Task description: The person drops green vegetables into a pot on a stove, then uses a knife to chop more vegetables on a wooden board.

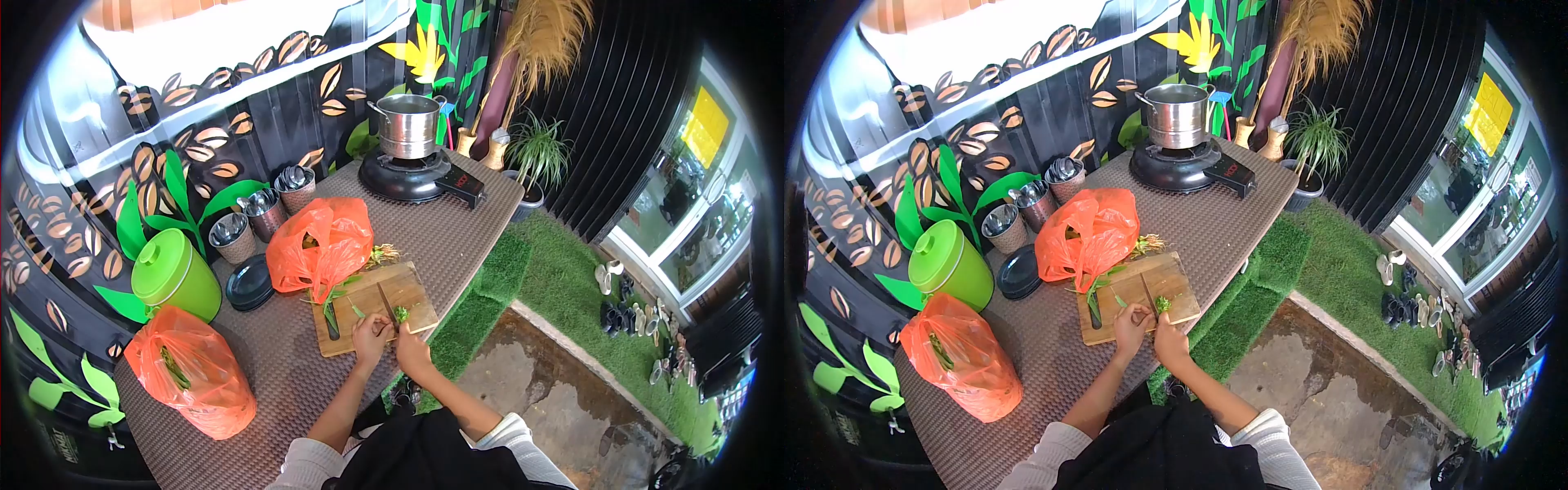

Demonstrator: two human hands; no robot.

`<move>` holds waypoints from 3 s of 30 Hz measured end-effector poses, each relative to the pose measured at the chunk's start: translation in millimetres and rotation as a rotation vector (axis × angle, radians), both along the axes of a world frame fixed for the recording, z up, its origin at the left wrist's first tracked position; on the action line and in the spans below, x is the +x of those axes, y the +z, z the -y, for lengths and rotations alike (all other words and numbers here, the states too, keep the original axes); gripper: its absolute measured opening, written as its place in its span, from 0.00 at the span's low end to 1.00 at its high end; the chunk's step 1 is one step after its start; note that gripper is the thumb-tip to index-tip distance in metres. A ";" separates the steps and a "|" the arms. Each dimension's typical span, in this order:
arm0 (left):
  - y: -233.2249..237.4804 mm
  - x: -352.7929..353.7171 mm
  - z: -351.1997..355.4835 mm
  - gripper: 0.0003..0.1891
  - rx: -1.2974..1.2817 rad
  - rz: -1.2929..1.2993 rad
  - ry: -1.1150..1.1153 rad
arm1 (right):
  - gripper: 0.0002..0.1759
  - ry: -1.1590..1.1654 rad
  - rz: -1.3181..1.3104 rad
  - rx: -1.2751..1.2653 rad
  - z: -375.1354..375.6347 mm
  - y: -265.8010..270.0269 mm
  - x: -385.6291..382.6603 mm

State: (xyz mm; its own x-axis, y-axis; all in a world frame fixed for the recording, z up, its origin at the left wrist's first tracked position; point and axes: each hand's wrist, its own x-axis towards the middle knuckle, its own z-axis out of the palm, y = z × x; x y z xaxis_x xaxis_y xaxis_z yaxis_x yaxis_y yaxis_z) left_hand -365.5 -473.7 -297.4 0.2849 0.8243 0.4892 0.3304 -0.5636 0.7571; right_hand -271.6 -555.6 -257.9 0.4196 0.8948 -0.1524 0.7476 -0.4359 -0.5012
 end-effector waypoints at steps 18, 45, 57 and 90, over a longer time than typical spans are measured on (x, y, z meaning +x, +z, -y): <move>7.7 -25.3 -57.4 0.12 -0.206 -0.390 0.321 | 0.17 0.021 0.084 0.134 10.5 1.6 -4.8; 12.5 -2.1 -4.2 0.06 0.086 -0.221 0.054 | 0.18 0.006 0.090 -0.005 0.9 14.1 -1.2; 6.6 -7.1 -7.1 0.06 0.030 -0.160 0.013 | 0.14 0.003 0.104 0.023 -6.1 17.8 0.2; 19.8 -8.1 -6.7 0.21 -0.131 -0.066 -0.074 | 0.14 0.037 -0.021 0.071 -22.1 2.8 2.9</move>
